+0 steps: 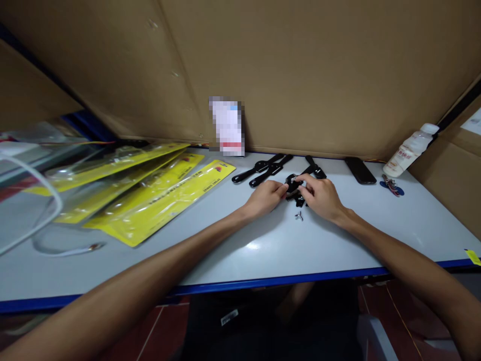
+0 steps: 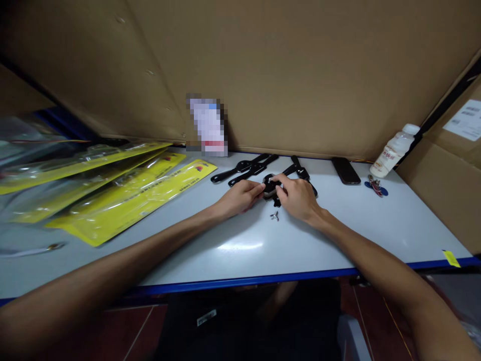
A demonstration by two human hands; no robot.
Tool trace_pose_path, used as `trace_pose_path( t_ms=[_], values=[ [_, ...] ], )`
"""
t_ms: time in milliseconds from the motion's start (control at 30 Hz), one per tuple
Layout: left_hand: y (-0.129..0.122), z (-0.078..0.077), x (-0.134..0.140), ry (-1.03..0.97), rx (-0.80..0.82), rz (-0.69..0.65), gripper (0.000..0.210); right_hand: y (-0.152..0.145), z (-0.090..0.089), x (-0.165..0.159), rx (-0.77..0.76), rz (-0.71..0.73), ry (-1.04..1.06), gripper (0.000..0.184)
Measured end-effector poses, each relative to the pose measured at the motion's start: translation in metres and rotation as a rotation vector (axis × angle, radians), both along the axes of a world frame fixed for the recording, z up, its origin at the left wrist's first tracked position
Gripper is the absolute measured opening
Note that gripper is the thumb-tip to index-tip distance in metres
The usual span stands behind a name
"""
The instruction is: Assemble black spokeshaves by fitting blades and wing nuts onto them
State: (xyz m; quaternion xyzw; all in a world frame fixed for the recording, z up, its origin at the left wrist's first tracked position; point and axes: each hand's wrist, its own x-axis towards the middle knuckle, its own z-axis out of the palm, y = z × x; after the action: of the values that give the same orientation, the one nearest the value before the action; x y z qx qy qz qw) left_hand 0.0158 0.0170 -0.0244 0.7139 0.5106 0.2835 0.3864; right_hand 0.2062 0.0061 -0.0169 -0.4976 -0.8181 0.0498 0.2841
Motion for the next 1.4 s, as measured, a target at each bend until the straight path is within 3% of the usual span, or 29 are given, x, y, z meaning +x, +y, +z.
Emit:
trace_pose_path(
  t_ms=[267,500,800,900,1000,1200,1400],
  values=[
    [-0.008,0.000,0.000,0.076,0.018,0.006,0.039,-0.005,-0.004,0.004,0.057,0.141,-0.050,0.035],
    [-0.013,0.001,0.000,0.100,0.066,0.000,0.040,-0.004,-0.014,0.016,0.257,0.164,-0.220,0.035],
    [-0.021,0.006,-0.004,0.198,0.008,-0.048,0.041,-0.007,-0.014,0.024,0.329,0.337,-0.154,0.046],
    [-0.021,0.007,-0.006,0.157,-0.039,-0.044,0.043,-0.010,-0.013,0.023,0.268,0.301,-0.069,0.046],
    [-0.020,0.006,-0.007,0.182,-0.050,-0.056,0.043,-0.010,-0.010,0.022,0.221,0.307,-0.137,0.046],
    [-0.021,0.005,-0.009,0.188,-0.067,-0.075,0.044,-0.010,-0.005,0.022,0.258,0.410,-0.189,0.039],
    [-0.022,0.013,-0.007,0.214,-0.088,-0.056,0.040,-0.010,-0.008,0.021,0.322,0.300,-0.132,0.034]
  ],
)
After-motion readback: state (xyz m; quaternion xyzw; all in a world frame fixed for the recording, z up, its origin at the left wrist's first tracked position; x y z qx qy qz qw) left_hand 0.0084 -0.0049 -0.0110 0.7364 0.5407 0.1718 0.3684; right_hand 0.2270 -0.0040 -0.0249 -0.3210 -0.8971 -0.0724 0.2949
